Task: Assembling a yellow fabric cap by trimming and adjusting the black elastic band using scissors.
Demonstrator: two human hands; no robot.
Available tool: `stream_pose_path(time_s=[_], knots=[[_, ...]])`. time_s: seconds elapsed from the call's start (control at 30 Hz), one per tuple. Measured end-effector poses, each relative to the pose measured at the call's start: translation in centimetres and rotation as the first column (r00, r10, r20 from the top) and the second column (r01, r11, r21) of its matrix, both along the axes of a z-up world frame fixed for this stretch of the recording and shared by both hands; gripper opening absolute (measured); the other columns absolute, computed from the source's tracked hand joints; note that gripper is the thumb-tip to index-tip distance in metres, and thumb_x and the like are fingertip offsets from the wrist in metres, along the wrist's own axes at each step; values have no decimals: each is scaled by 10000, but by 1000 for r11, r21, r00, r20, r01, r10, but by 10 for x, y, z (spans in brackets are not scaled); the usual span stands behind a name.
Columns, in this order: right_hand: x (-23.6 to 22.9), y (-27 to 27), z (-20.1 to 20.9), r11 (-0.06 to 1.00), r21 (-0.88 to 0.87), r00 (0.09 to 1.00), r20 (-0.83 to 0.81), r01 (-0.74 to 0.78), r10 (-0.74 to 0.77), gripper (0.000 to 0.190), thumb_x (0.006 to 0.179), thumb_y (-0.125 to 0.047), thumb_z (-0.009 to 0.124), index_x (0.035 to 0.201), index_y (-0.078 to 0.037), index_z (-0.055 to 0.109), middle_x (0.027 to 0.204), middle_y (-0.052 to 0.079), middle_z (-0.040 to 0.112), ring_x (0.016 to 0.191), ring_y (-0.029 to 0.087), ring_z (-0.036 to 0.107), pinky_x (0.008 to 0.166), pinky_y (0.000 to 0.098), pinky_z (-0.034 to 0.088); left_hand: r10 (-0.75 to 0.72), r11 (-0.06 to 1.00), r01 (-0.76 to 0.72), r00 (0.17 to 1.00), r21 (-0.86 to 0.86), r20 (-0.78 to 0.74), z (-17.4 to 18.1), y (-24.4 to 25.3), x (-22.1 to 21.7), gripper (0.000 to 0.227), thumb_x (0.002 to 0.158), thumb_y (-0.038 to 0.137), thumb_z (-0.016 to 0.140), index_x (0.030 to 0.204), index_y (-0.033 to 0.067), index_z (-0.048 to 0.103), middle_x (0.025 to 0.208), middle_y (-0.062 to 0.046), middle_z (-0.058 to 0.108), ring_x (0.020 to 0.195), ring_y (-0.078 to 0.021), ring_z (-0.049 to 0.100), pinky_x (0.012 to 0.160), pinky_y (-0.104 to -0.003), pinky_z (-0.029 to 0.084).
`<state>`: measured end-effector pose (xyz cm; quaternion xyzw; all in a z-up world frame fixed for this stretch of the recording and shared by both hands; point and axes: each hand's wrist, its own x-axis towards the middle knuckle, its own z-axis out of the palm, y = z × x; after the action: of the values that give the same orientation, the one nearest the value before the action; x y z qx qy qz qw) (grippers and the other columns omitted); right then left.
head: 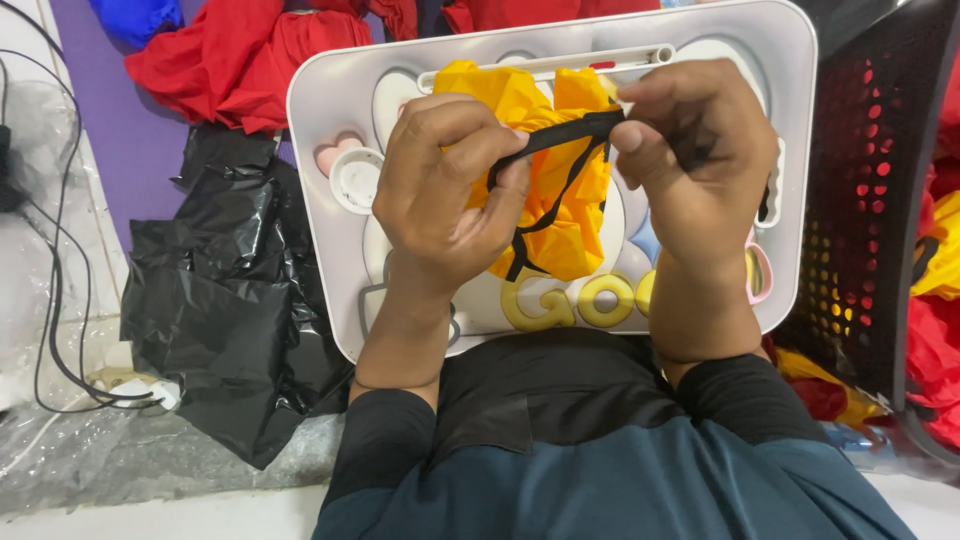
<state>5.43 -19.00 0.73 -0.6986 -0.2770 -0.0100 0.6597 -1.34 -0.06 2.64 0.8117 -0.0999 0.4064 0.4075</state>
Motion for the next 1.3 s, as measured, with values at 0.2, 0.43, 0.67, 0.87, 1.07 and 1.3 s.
stream_pose_path(time_s=[0.2,0.43,0.67,0.87,1.07,1.3], knots=[[4,1,1,981,-172,876,483,89,5,365,904,-14,967,1102,41,666,988,139,569,681,159,433,626,307,357,-15,999,17,1000,47,-25,1,1,0,289,805,-152,802,983,20,654,992,-93,618,922,-276,621,853,-406,544],[5,6,-3,951,-160,803,582,263,-124,285,862,227,864,1020,67,688,957,159,597,671,200,454,618,344,375,37,982,-52,996,179,87,-2,1,5,308,804,-190,818,923,23,630,1008,-78,616,962,-286,626,886,-423,544],[13,-2,-13,954,-12,759,609,301,-232,315,855,287,806,962,54,624,928,157,571,637,175,374,573,335,314,144,986,-154,980,62,135,-7,11,-2,348,736,-189,790,908,54,611,985,-66,591,923,-273,610,846,-419,536],[14,2,-1,983,-7,851,502,184,-156,212,933,151,807,999,44,637,1100,179,562,811,212,431,728,339,356,99,995,-99,995,-28,-5,3,14,-6,255,815,-165,759,1021,-22,710,1045,-114,623,915,-271,652,833,-372,549],[20,-10,-22,980,200,1000,13,-18,16,109,1044,-35,643,1105,8,564,1039,135,611,758,142,527,700,223,486,-208,943,122,941,-309,-266,6,22,-9,74,938,-21,666,1005,-50,675,910,-100,642,746,-190,532,736,-287,429],[27,-17,-24,977,211,997,-73,6,9,87,1041,-48,616,1108,2,591,955,56,622,657,51,433,653,168,341,-453,711,161,849,-685,-271,-8,31,-16,112,979,107,573,993,8,625,814,25,501,729,-72,389,699,-207,310]])
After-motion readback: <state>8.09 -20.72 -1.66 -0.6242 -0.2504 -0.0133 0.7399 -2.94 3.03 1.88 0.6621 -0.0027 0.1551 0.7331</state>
